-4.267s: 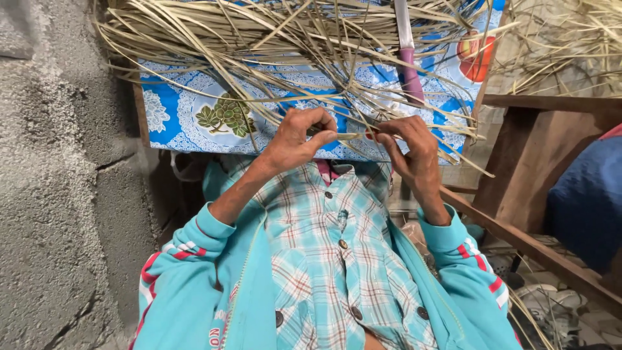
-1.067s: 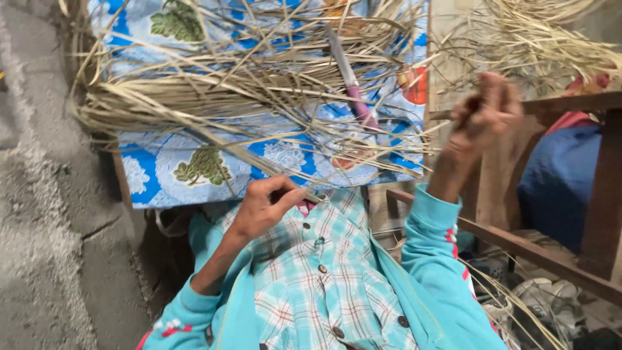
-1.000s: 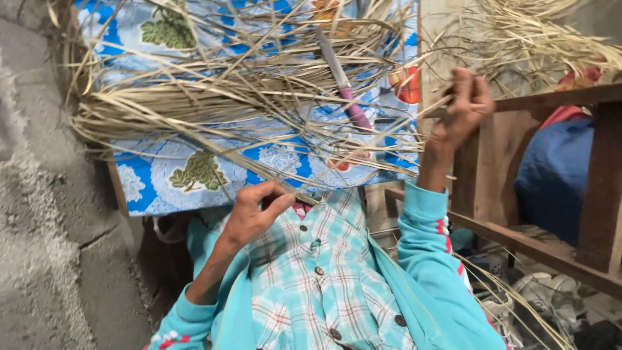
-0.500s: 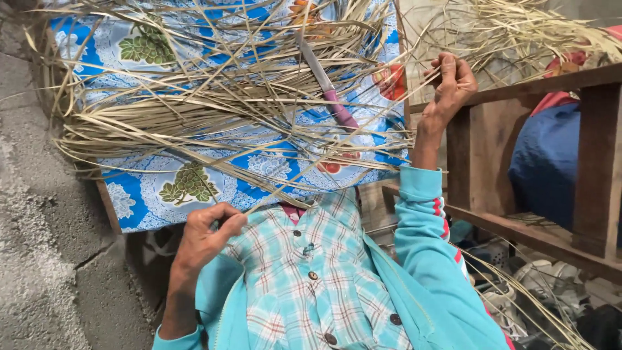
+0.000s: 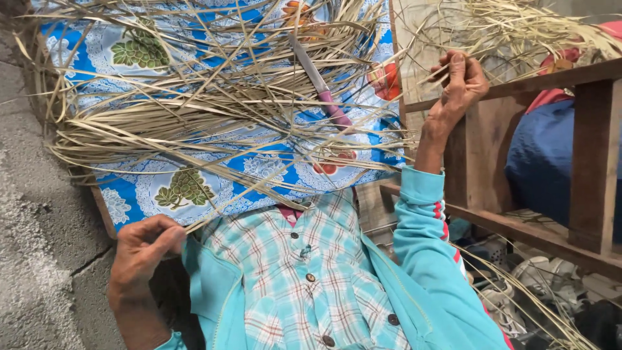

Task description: The person sits at a table and weaves dried straw strands by hand, repeatedly picking up strands, interlacing them, and adjusting the bundle. A knife rests on the table but is not used. The person continues the weaving process throughout the clip.

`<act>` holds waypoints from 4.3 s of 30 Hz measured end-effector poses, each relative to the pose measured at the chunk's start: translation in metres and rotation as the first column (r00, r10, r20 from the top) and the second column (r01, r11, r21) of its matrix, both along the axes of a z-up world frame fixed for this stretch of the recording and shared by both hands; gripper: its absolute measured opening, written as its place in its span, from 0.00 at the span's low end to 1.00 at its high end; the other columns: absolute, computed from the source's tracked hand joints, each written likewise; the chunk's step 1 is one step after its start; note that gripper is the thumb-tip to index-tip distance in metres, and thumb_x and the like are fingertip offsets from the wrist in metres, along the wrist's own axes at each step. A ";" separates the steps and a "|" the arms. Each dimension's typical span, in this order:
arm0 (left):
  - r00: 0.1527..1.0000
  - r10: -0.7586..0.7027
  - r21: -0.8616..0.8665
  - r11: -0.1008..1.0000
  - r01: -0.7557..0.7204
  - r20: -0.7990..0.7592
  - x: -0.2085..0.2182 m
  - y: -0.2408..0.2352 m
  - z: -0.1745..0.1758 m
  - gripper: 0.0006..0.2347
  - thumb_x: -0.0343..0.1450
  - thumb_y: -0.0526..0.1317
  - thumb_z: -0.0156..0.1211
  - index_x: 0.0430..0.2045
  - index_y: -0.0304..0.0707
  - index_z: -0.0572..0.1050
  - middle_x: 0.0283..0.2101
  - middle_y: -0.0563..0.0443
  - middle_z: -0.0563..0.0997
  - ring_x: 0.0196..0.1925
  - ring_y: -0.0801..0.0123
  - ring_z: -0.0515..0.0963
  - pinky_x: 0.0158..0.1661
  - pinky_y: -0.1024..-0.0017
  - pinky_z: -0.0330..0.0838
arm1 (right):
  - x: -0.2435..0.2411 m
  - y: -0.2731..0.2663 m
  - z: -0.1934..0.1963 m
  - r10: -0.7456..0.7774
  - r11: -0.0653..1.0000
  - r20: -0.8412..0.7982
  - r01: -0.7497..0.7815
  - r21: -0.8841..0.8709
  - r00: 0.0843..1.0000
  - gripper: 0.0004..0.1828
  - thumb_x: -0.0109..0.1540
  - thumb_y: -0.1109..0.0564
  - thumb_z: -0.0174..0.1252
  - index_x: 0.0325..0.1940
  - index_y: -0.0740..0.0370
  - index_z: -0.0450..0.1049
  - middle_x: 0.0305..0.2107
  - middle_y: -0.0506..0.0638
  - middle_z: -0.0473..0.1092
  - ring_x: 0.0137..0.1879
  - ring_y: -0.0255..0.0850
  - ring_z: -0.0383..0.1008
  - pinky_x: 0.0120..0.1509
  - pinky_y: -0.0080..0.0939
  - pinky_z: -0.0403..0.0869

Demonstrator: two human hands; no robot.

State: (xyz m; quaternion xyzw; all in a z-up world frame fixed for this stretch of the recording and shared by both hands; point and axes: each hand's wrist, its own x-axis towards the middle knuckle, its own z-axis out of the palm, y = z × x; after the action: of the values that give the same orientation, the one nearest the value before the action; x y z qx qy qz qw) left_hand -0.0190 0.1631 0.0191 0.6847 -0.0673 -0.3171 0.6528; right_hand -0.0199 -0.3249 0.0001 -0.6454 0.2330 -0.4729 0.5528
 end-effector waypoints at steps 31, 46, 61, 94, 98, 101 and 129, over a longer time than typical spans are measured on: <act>0.062 -0.130 0.143 0.945 -0.293 0.990 0.038 -0.189 -0.003 0.04 0.63 0.27 0.55 0.18 0.33 0.70 0.21 0.48 0.68 0.25 0.62 0.66 0.33 0.69 0.58 | 0.011 0.130 0.036 0.371 0.124 -0.576 -0.654 -0.746 0.728 0.10 0.60 0.61 0.55 0.45 0.59 0.67 0.46 0.53 0.63 0.55 0.51 0.58 0.59 0.55 0.56; 0.630 0.043 0.214 0.921 -0.327 0.775 0.032 -0.208 -0.102 0.01 0.61 0.31 0.54 0.19 0.34 0.70 0.21 0.50 0.65 0.27 0.55 0.71 0.27 0.61 0.65 | 0.039 0.115 -0.062 0.350 0.052 -0.548 -0.600 -0.798 0.759 0.09 0.55 0.55 0.54 0.23 0.59 0.66 0.20 0.49 0.62 0.35 0.43 0.64 0.53 0.47 0.60; 0.558 -0.125 0.392 0.833 -0.390 0.820 0.015 -0.193 -0.078 0.02 0.59 0.31 0.51 0.20 0.36 0.67 0.21 0.51 0.65 0.24 0.65 0.68 0.27 0.69 0.61 | 0.022 0.147 -0.045 0.752 0.364 -0.497 -0.901 -0.234 0.433 0.03 0.57 0.58 0.53 0.30 0.60 0.69 0.20 0.52 0.64 0.27 0.47 0.64 0.34 0.44 0.64; 0.506 -0.077 0.337 0.829 -0.446 0.859 0.015 -0.194 -0.082 0.04 0.58 0.32 0.51 0.20 0.38 0.64 0.21 0.52 0.63 0.24 0.61 0.67 0.27 0.67 0.61 | 0.015 0.147 -0.034 0.796 0.228 -0.427 -0.866 -0.446 0.430 0.02 0.54 0.63 0.56 0.28 0.64 0.70 0.32 0.56 0.69 0.39 0.53 0.69 0.41 0.47 0.65; 0.552 -0.042 0.320 0.850 -0.418 0.833 0.015 -0.193 -0.087 0.03 0.59 0.32 0.50 0.21 0.39 0.64 0.21 0.52 0.64 0.24 0.60 0.67 0.28 0.67 0.61 | 0.016 0.146 -0.034 0.795 0.189 -0.427 -0.845 -0.500 0.430 0.02 0.53 0.64 0.56 0.28 0.64 0.70 0.33 0.56 0.69 0.41 0.53 0.68 0.43 0.48 0.64; 0.572 -0.009 0.303 0.856 -0.420 0.820 0.016 -0.192 -0.083 0.01 0.61 0.33 0.47 0.21 0.39 0.64 0.20 0.51 0.64 0.24 0.59 0.67 0.28 0.66 0.61 | 0.016 0.145 -0.035 0.793 0.191 -0.421 -0.836 -0.515 0.440 0.01 0.53 0.64 0.56 0.27 0.63 0.70 0.33 0.55 0.70 0.40 0.52 0.68 0.42 0.46 0.65; 0.506 0.039 0.246 0.840 -0.483 0.862 0.013 -0.195 -0.092 0.01 0.63 0.36 0.48 0.21 0.43 0.65 0.20 0.56 0.64 0.25 0.66 0.68 0.28 0.70 0.58 | 0.008 0.141 -0.047 0.642 0.282 -0.700 -0.945 -0.163 0.312 0.09 0.58 0.53 0.50 0.29 0.60 0.69 0.23 0.54 0.62 0.33 0.47 0.62 0.37 0.43 0.60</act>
State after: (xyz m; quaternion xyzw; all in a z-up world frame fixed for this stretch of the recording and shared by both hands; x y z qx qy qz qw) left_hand -0.0061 -0.0324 -0.0731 0.8856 -0.1824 0.1444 0.4019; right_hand -0.0117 -0.1839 -0.0467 -0.8943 -0.1545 0.0337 0.4186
